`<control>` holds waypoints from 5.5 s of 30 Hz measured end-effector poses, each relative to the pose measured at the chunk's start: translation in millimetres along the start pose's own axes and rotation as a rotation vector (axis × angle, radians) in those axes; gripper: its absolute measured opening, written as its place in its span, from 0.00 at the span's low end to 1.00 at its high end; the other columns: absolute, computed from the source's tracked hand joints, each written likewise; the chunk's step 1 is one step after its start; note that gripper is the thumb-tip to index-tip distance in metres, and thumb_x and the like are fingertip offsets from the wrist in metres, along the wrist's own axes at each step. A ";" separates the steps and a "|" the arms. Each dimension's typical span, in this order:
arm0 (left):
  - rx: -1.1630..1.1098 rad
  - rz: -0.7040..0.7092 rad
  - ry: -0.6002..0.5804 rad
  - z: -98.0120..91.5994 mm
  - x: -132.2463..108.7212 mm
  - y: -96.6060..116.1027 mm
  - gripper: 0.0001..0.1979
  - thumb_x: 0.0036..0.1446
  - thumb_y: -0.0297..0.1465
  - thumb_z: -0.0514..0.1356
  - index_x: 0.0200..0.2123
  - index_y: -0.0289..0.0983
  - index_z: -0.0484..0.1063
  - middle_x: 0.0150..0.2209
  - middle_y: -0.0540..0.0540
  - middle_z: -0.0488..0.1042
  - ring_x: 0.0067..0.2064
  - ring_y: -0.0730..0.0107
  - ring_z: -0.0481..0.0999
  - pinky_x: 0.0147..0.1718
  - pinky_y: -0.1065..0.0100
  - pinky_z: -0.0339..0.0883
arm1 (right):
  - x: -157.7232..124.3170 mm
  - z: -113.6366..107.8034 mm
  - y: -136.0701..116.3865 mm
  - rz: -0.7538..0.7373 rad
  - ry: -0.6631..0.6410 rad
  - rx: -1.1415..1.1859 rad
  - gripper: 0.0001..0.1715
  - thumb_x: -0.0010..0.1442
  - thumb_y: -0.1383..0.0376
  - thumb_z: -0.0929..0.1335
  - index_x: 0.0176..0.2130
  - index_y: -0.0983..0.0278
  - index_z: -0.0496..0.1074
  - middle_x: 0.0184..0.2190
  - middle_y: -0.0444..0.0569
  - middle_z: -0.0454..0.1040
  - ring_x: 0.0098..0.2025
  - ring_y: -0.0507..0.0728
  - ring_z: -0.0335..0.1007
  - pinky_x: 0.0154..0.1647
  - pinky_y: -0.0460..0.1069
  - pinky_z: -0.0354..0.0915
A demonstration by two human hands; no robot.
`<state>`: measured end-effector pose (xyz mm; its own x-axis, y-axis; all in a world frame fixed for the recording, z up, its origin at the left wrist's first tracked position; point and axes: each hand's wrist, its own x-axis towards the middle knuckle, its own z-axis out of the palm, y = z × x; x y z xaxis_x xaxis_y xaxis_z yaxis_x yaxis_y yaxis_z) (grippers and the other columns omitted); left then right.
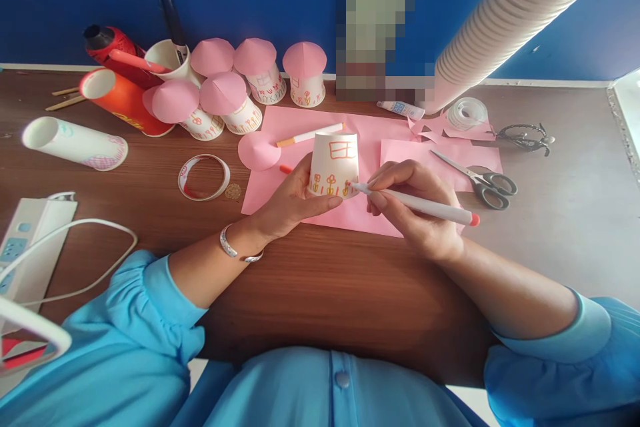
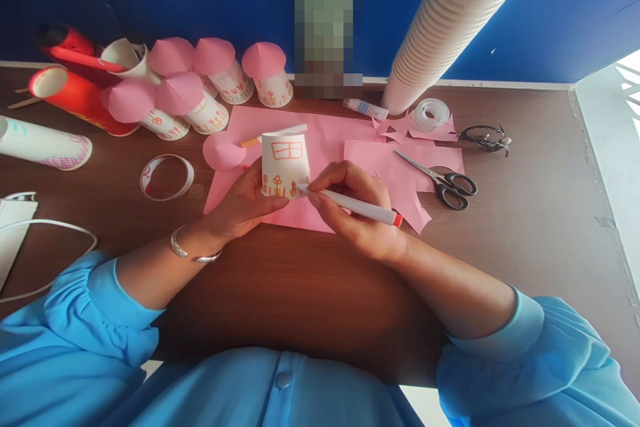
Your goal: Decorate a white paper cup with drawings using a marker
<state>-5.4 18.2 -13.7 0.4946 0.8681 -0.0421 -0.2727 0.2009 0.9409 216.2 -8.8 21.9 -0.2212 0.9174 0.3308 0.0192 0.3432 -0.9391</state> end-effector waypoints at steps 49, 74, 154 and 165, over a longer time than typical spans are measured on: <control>0.011 -0.010 -0.038 -2.8 -1.9 -2.7 0.28 0.57 0.37 0.75 0.58 0.45 0.71 0.54 0.44 0.81 0.56 0.54 0.81 0.56 0.53 0.74 | -0.5 0.0 -3.9 0.045 0.007 -0.012 0.03 0.68 0.66 0.73 0.39 0.61 0.76 0.32 0.44 0.78 0.29 0.51 0.74 0.28 0.48 0.69; 0.008 0.015 -0.023 -4.4 -1.8 -5.2 0.27 0.57 0.36 0.75 0.58 0.46 0.74 0.54 0.44 0.81 0.56 0.54 0.80 0.57 0.53 0.74 | -0.8 -0.2 -1.9 0.042 0.033 -0.040 0.06 0.68 0.62 0.74 0.38 0.61 0.75 0.30 0.44 0.78 0.28 0.52 0.73 0.26 0.48 0.69; 0.018 -0.003 0.014 0.7 -0.5 -0.8 0.28 0.54 0.37 0.76 0.56 0.44 0.73 0.50 0.46 0.78 0.52 0.58 0.78 0.52 0.57 0.73 | -2.1 0.8 -9.0 0.010 -0.008 -0.055 0.03 0.68 0.66 0.72 0.40 0.61 0.74 0.32 0.44 0.77 0.30 0.52 0.74 0.29 0.49 0.69; -0.032 -0.030 0.000 2.6 -1.1 2.0 0.28 0.55 0.34 0.76 0.56 0.44 0.70 0.51 0.46 0.80 0.53 0.58 0.80 0.54 0.56 0.74 | -0.6 1.1 -7.3 0.005 -0.021 -0.097 0.03 0.68 0.65 0.72 0.39 0.61 0.75 0.32 0.44 0.77 0.28 0.52 0.73 0.27 0.49 0.69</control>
<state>-4.3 16.5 -10.9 0.5033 0.8613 -0.0704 -0.2833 0.2414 0.9281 215.2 -12.1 28.5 -0.2408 0.9153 0.3228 0.1149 0.3571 -0.9270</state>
